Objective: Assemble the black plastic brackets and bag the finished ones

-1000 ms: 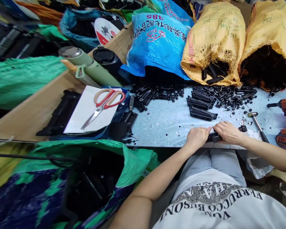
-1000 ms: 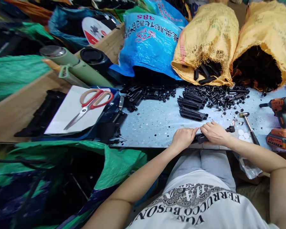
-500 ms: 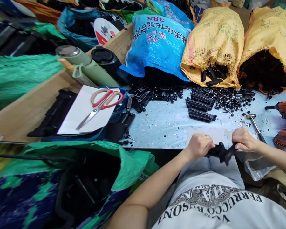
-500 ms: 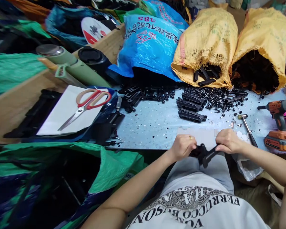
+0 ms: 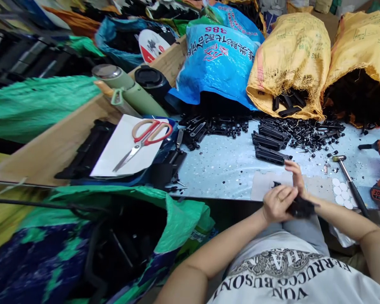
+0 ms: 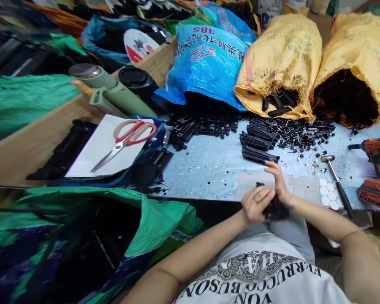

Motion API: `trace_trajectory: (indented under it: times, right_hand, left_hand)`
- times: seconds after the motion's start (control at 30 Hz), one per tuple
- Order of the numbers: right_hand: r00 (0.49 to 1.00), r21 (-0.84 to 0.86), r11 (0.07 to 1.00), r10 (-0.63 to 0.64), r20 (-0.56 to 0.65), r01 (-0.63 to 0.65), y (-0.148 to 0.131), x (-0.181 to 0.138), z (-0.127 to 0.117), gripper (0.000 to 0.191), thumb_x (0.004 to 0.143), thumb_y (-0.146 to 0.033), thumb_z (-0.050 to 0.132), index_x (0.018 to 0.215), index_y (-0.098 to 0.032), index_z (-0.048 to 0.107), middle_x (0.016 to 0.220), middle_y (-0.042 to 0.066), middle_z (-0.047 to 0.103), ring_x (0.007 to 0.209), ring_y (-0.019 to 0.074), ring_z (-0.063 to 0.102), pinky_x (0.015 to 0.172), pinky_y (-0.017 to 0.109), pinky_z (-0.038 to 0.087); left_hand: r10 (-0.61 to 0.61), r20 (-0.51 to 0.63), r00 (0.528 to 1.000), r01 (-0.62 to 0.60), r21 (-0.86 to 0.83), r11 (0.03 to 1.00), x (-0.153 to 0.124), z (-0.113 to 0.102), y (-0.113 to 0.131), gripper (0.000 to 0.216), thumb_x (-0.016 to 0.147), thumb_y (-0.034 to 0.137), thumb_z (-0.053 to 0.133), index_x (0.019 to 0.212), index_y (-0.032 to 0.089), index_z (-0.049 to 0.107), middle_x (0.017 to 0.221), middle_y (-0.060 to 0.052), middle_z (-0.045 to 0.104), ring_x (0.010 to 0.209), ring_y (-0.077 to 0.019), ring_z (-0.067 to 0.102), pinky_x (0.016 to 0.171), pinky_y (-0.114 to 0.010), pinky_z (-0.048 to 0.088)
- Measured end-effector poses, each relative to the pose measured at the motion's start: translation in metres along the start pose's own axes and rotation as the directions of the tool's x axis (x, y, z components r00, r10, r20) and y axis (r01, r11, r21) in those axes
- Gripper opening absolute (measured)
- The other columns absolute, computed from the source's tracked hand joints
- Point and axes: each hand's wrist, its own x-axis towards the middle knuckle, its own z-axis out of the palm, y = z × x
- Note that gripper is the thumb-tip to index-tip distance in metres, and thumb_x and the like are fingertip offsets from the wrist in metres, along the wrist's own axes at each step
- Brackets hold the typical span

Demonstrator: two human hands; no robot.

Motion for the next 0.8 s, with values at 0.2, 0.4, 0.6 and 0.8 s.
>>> trace_trajectory:
  times: [0.2,0.4,0.6,0.8]
  right_hand:
    - [0.991,-0.259,0.959,0.087,-0.103,-0.112,0.111,0.116,-0.059,0.039,0.091,-0.039,0.038,0.119,-0.014,0.049,0.122,0.016,0.053,0.114,0.0279,0.044,0.097,0.043,0.035]
    - [0.972,-0.592,0.8,0.206,0.114,-0.1,0.16,0.211,-0.066,0.045,0.084,-0.012,0.038,0.129,-0.011,0.044,0.133,0.016,0.046,0.118,0.0298,0.039,0.092,0.043,0.036]
    - [0.938,-0.66,0.751,0.23,0.26,-0.001,0.163,0.248,-0.058,0.041,0.085,-0.007,0.036,0.122,-0.013,0.052,0.123,0.016,0.055,0.113,0.0277,0.043,0.087,0.041,0.037]
    - [0.965,-0.588,0.777,-0.09,0.247,0.223,0.109,0.202,-0.068,0.044,0.08,-0.006,0.045,0.122,-0.016,0.054,0.12,0.014,0.056,0.11,0.0262,0.047,0.093,0.043,0.033]
  left_hand:
    - [-0.158,0.271,0.949,0.061,0.335,0.94,0.023,0.005,-0.063,0.031,0.088,0.035,0.053,0.117,0.028,0.06,0.113,-0.009,0.063,0.111,-0.0252,0.051,0.09,-0.041,0.037]
    - [-0.338,0.193,0.921,0.242,0.396,0.886,0.072,-0.001,-0.104,0.037,0.088,0.034,0.051,0.124,0.026,0.054,0.115,-0.01,0.06,0.113,-0.0271,0.046,0.09,-0.042,0.034]
    - [-0.711,-0.348,0.611,0.777,0.437,0.453,0.103,-0.071,-0.199,0.038,0.086,0.013,0.039,0.122,0.011,0.051,0.121,-0.021,0.052,0.112,-0.0332,0.045,0.086,-0.044,0.038]
    - [-0.77,-0.379,0.513,0.813,0.503,0.294,0.093,-0.099,-0.243,0.03,0.085,0.01,0.036,0.106,0.01,0.058,0.125,-0.021,0.05,0.123,-0.0335,0.036,0.095,-0.048,0.033]
